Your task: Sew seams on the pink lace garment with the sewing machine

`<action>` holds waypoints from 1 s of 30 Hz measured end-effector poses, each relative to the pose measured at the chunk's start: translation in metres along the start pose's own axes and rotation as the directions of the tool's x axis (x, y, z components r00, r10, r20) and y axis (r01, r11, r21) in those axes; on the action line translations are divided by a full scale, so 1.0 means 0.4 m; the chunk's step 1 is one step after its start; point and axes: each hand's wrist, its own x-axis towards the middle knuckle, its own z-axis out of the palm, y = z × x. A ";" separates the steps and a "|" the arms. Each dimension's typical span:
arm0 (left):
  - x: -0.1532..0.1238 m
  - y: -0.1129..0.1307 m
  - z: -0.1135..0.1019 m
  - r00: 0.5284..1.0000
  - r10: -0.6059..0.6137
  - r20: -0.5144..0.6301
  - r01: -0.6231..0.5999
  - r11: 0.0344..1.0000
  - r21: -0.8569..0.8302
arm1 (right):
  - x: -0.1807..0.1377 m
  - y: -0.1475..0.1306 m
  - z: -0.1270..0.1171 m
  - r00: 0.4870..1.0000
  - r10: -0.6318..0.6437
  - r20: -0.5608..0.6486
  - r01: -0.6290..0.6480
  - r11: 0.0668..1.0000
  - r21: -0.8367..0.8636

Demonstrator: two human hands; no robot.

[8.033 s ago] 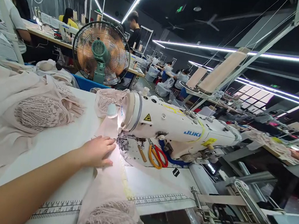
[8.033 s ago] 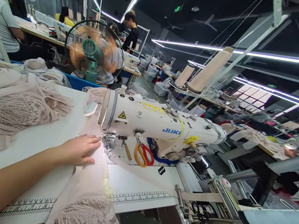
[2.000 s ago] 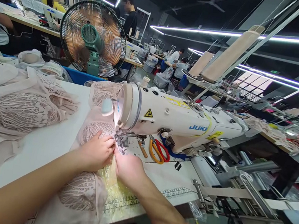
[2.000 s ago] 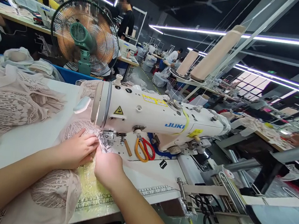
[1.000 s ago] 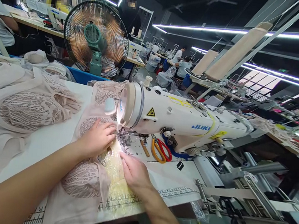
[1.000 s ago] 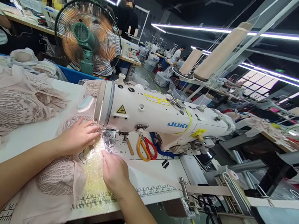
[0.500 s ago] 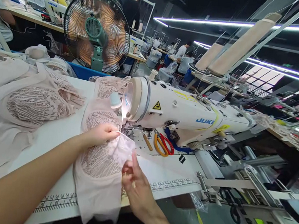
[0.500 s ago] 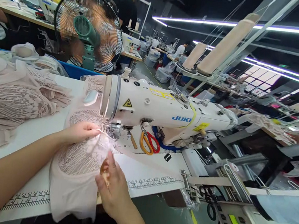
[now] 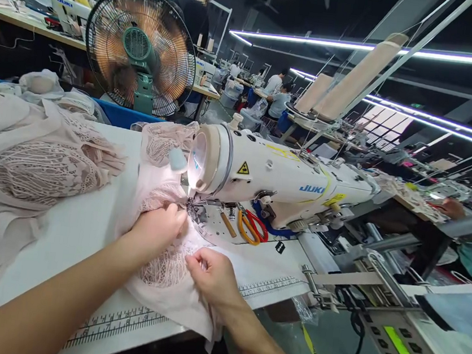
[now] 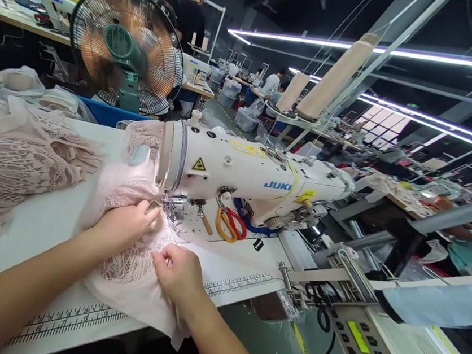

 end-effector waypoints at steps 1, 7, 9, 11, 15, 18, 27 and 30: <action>-0.001 0.002 -0.004 0.999 0.050 -0.013 -0.049 0.997 0.059 | -0.003 0.001 0.000 1.000 0.011 0.012 -0.011 1.000 0.000; 0.017 -0.012 -0.002 0.965 0.263 0.022 -0.262 0.944 0.203 | -0.021 0.000 0.004 0.998 0.007 0.058 -0.008 1.000 0.015; 0.023 -0.015 0.006 0.963 0.268 0.022 -0.267 0.943 0.198 | -0.021 -0.001 0.002 0.999 0.000 0.049 0.000 1.000 0.016; 0.028 -0.017 0.011 0.967 0.256 0.006 -0.252 0.950 0.184 | -0.019 -0.001 -0.002 0.999 -0.005 0.044 0.005 1.000 0.014; 0.039 -0.019 0.014 0.977 0.213 -0.026 -0.207 0.967 0.145 | -0.008 -0.003 -0.010 0.999 -0.009 0.053 0.007 1.000 0.028; 0.048 -0.021 0.013 0.979 0.199 -0.032 -0.193 0.972 0.136 | 0.003 -0.004 -0.016 0.998 0.001 0.057 -0.003 1.000 0.030; 0.055 -0.019 0.015 0.984 0.177 -0.025 -0.174 0.980 0.099 | 0.019 -0.008 -0.030 0.998 0.009 0.066 -0.012 0.999 0.042; 0.055 -0.018 0.015 0.985 0.168 -0.039 -0.164 0.981 0.100 | 0.020 -0.002 -0.028 0.997 0.007 0.080 -0.009 1.000 0.030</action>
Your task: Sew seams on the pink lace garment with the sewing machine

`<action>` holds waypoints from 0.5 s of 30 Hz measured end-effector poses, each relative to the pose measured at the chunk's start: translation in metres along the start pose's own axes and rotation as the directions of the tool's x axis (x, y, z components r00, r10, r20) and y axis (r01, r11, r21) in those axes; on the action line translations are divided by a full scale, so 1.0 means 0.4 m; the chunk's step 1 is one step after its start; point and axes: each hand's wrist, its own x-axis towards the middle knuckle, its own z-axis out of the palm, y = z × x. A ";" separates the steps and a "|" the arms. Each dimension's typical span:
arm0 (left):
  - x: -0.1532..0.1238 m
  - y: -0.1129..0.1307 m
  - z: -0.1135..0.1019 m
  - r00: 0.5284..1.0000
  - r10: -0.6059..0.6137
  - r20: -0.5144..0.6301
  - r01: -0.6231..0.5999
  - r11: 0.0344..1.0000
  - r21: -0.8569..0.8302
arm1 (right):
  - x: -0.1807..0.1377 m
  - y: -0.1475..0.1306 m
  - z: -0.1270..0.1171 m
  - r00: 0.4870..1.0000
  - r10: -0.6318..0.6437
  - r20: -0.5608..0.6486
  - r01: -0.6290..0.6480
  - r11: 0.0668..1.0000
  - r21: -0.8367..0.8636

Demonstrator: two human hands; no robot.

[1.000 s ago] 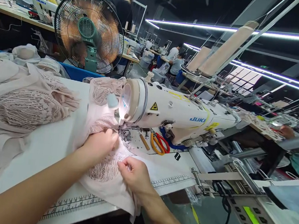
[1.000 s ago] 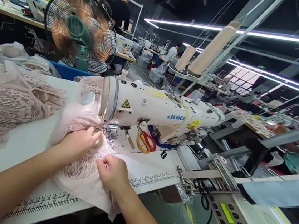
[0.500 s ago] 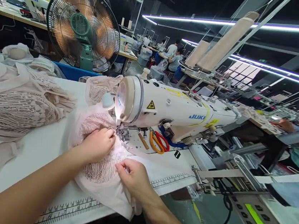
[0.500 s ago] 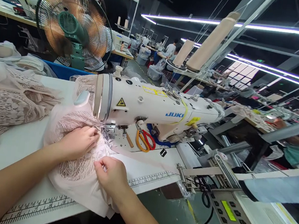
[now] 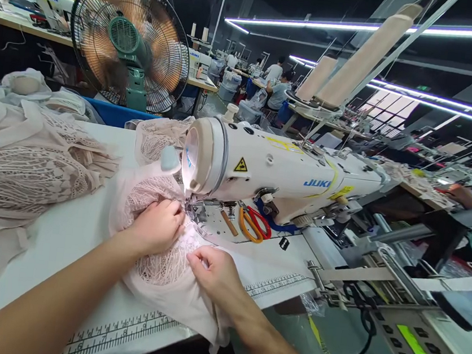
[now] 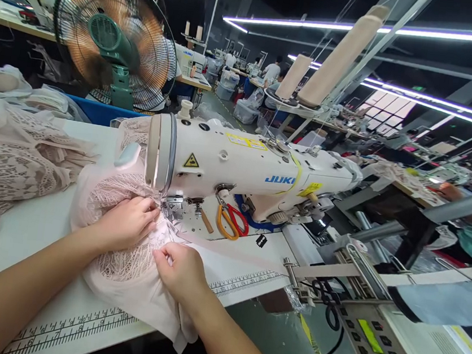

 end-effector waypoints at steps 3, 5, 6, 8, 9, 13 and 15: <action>0.002 -0.009 0.003 1.000 -0.006 -0.025 0.006 1.000 0.003 | 0.003 0.004 0.000 1.000 -0.006 0.021 0.007 0.999 -0.036; 0.003 -0.020 0.003 0.999 -0.012 -0.036 0.012 1.000 -0.007 | 0.007 0.003 -0.001 0.999 -0.002 0.037 0.004 0.999 -0.050; 0.003 -0.026 0.001 0.999 -0.006 -0.044 0.005 1.000 -0.018 | 0.010 0.001 -0.002 0.999 0.004 0.047 -0.001 0.999 -0.053; 0.003 -0.031 -0.010 0.997 0.040 -0.059 -0.043 0.998 -0.046 | 0.016 -0.006 -0.006 0.998 0.020 0.067 -0.016 0.998 -0.060; 0.002 -0.029 -0.019 0.996 0.076 -0.054 -0.079 0.995 -0.058 | 0.018 -0.011 -0.008 0.996 0.028 0.080 -0.023 0.997 -0.073; -0.014 0.011 -0.069 0.986 0.142 0.086 -0.136 0.988 -0.076 | 0.020 -0.032 -0.030 0.988 0.052 0.143 -0.026 0.984 -0.174; -0.030 0.039 -0.090 0.980 0.110 0.166 -0.101 0.993 -0.065 | 0.014 -0.034 -0.044 0.984 0.053 0.171 -0.012 0.972 -0.233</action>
